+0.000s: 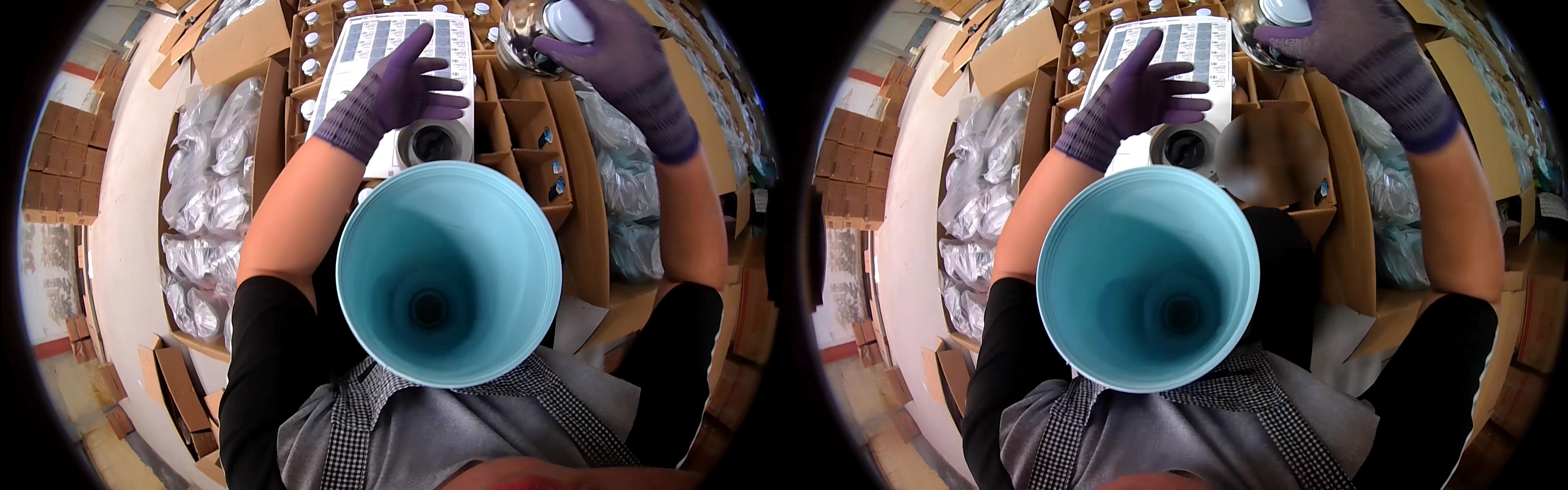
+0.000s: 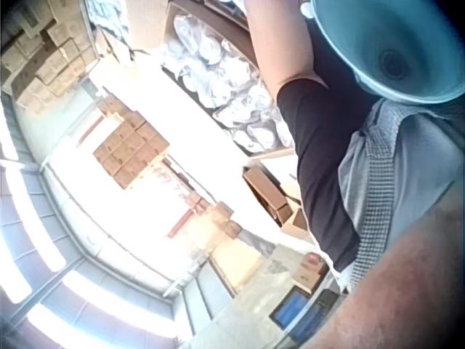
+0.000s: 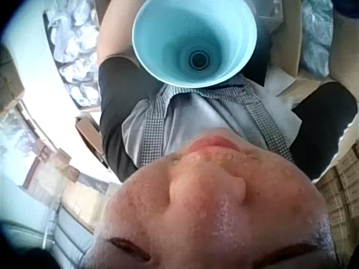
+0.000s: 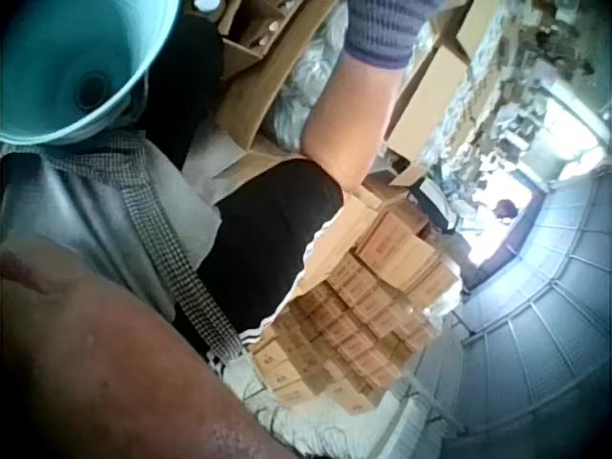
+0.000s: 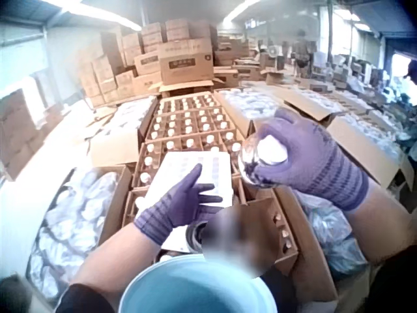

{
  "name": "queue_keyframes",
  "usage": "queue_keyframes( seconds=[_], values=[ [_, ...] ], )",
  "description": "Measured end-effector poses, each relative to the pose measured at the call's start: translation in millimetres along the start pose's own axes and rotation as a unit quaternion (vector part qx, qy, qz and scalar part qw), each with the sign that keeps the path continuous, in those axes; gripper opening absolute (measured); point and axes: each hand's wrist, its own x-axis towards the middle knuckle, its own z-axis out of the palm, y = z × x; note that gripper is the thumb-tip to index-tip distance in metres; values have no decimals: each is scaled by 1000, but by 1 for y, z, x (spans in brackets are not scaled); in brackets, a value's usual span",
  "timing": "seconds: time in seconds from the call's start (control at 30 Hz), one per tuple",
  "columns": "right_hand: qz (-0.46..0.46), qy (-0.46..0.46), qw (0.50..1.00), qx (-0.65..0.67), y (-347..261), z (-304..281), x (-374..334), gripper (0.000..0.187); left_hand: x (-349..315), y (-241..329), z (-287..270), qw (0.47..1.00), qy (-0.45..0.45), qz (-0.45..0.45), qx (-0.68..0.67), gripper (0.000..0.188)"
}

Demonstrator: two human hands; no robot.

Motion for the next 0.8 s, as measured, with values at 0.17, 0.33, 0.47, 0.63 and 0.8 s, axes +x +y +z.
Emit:
queue_keyframes(
  seconds=[0.17, 0.33, 0.47, 0.63, 0.8],
  values=[
    [-241, 6, 969, 48, -101, -96, -10, 44, -27, 30, 70, 985, -80, 93, -118, 92],
    [-299, -25, 943, 145, -115, -99, -33, 41, -108, 75, 94, 942, -156, 290, -71, 85],
    [-139, 110, 946, 272, -86, -71, -43, 81, -166, 71, 95, 893, -202, 400, 40, 79],
    [187, -108, 675, 706, -139, -52, -44, 114, -230, 0, 108, 798, 163, 393, 428, 116],
    [304, -168, 584, 734, -168, -38, -61, 120, -247, -29, 113, 895, 146, 287, 307, 134]
  ],
)
